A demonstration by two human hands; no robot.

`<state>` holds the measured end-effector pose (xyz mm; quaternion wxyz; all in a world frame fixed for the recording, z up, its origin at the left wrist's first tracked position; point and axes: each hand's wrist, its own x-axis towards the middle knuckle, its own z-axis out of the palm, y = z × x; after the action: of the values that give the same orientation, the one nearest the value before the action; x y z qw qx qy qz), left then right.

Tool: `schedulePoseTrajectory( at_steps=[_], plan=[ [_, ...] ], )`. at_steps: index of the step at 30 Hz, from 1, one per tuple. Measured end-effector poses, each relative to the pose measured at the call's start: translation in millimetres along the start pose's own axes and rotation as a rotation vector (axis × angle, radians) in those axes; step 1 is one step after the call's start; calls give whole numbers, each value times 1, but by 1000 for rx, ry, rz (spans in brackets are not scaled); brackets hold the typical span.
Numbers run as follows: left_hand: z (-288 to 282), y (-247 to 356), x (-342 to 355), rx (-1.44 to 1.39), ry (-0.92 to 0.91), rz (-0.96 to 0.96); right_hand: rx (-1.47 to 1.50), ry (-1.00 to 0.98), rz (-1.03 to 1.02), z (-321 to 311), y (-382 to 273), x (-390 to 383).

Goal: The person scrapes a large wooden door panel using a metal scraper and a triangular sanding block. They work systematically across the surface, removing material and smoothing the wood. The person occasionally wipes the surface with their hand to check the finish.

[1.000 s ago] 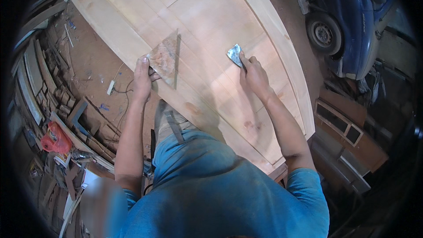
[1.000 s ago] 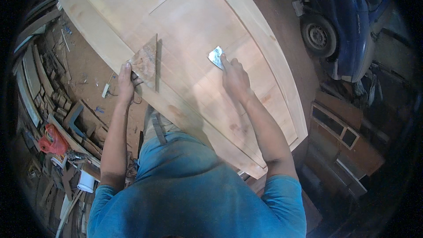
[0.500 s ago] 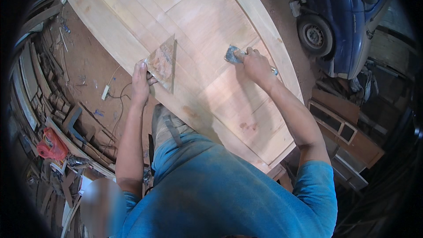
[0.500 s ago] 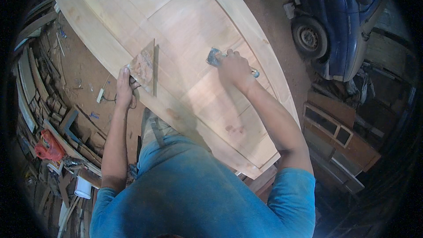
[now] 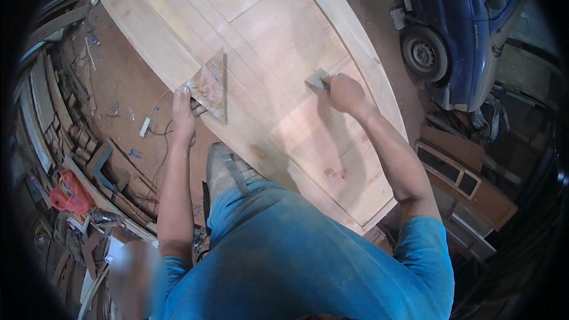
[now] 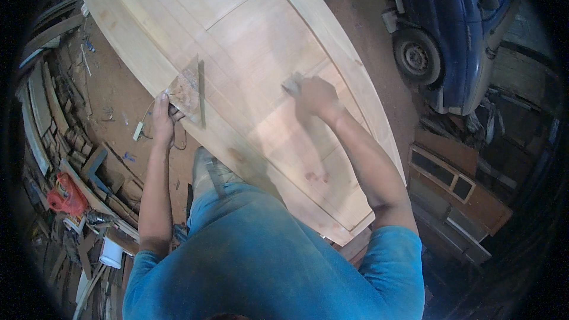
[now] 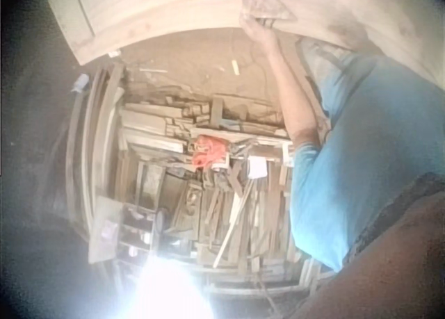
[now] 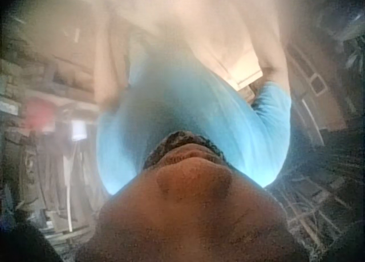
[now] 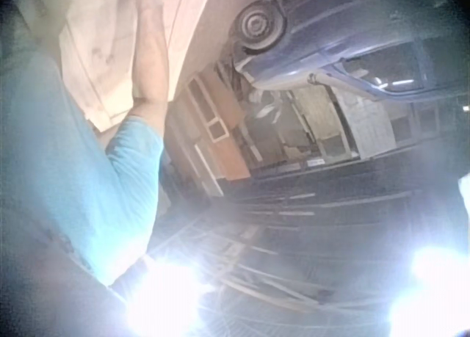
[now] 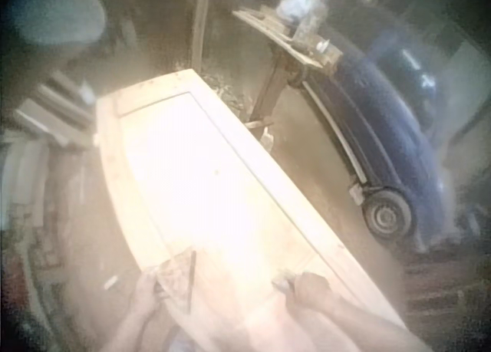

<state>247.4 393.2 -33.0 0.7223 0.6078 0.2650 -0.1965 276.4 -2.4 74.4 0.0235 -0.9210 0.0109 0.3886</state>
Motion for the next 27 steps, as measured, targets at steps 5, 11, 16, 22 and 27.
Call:
schedulePoseTrajectory(
  at_steps=[5, 11, 16, 22, 27],
  plan=[
    [-9, 1, 5, -31, -17, 20, 63, -43, 37, 3, -10, 24],
    [-6, 4, 7, 7, 53, -13, 78, -181, 120, -4, -15, 21],
    [-5, 14, 10, -52, 89, 27, 0, -235, 65, -23, -23, 22],
    [-21, 19, 27, 30, 121, 87, 205, -63, -7, -7, -22, 2],
    [-32, 21, 31, 241, 131, 86, 951, -62, 33, 22, -40, -22]
  ],
)
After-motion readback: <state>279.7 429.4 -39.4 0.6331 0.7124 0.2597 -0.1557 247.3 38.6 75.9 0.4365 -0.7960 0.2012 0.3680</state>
